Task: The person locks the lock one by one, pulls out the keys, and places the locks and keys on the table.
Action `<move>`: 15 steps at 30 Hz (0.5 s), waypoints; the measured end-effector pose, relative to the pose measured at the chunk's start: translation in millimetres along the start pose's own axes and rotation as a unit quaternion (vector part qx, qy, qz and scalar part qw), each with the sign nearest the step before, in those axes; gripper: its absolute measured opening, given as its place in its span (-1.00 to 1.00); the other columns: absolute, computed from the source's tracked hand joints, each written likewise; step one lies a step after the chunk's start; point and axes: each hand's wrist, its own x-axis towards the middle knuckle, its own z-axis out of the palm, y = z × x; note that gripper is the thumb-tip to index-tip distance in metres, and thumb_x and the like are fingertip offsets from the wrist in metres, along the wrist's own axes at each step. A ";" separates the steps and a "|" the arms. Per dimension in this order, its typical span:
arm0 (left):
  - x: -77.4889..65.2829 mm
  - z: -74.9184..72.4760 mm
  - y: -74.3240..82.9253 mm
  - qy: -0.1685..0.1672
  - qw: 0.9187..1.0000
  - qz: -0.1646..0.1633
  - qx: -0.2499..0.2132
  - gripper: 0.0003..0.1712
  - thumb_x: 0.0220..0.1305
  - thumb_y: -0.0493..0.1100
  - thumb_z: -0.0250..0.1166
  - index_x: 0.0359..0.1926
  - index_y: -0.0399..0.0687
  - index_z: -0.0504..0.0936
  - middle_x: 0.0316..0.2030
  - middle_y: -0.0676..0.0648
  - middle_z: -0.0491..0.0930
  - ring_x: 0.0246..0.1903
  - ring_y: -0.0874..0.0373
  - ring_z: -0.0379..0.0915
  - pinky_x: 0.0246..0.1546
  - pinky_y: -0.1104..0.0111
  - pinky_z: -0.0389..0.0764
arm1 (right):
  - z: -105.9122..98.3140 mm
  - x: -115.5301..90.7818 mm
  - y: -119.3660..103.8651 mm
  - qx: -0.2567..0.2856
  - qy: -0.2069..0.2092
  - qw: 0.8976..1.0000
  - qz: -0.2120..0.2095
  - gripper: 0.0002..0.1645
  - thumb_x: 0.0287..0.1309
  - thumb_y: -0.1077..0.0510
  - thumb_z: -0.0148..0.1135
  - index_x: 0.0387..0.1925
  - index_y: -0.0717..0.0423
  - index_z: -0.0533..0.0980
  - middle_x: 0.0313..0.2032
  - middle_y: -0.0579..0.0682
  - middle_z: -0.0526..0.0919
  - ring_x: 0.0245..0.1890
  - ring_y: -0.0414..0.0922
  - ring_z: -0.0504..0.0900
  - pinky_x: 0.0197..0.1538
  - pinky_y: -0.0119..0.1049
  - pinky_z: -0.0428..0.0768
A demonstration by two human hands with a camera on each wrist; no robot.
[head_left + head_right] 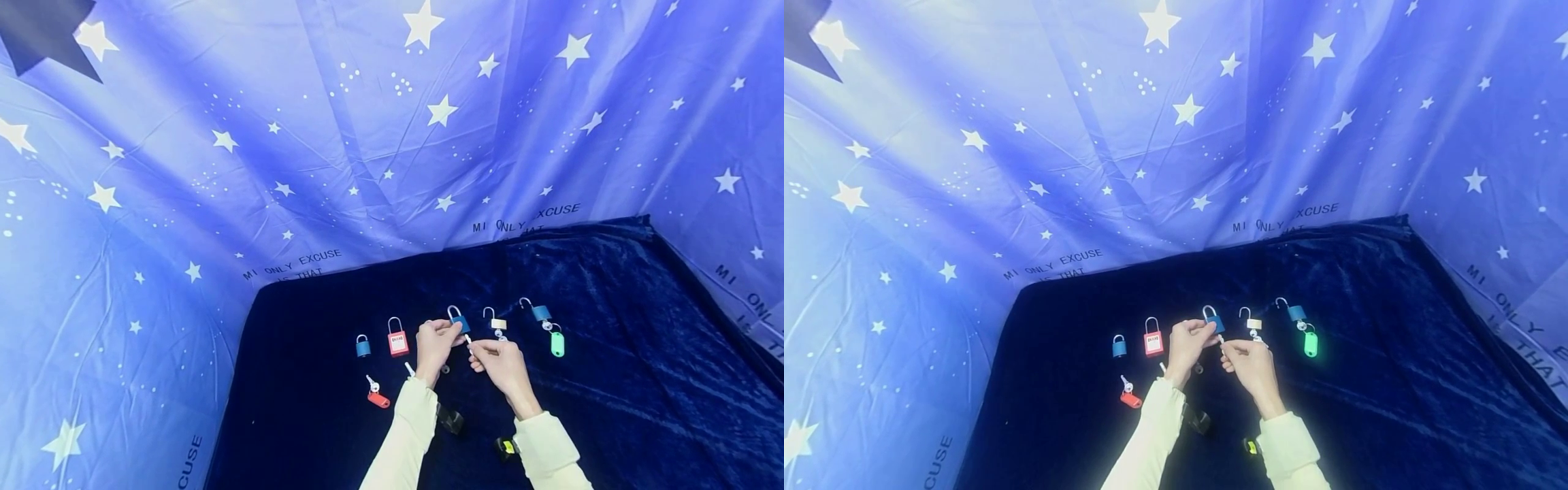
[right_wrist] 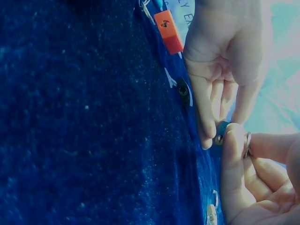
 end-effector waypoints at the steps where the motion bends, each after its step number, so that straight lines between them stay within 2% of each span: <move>1: 0.3 0.4 -0.1 -0.001 1.000 -0.001 0.004 -0.79 0.23 -0.27 0.37 -0.20 -0.39 0.68 -0.42 -0.23 0.75 -0.47 0.04 0.74 -0.37 0.40 0.72 | -0.3 0.5 0.4 -0.001 0.000 1.000 0.000 -0.75 0.31 0.23 0.24 -0.16 0.39 0.67 -0.48 0.09 0.75 -0.56 -0.24 0.68 -0.41 -0.45 0.66; 7: 1.9 2.2 -0.4 -0.006 1.000 -0.003 0.017 -0.74 0.23 -0.25 0.37 -0.16 -0.40 0.66 -0.42 -0.22 0.76 -0.48 0.04 0.74 -0.37 0.41 0.72 | -1.8 3.7 3.4 -0.017 -0.008 1.000 0.004 -0.76 0.29 0.25 0.24 -0.19 0.40 0.67 -0.52 0.07 0.73 -0.58 -0.22 0.69 -0.44 -0.44 0.67; 15: 2.0 4.6 -1.4 -0.016 1.000 -0.001 0.019 -0.78 0.26 -0.30 0.33 -0.17 -0.44 0.64 -0.41 -0.28 0.74 -0.48 -0.01 0.74 -0.39 0.40 0.72 | -3.5 6.3 8.8 -0.111 -0.013 0.994 -0.004 -0.80 0.28 0.20 0.25 -0.35 0.24 0.71 -0.56 -0.02 0.72 -0.61 -0.24 0.67 -0.48 -0.45 0.62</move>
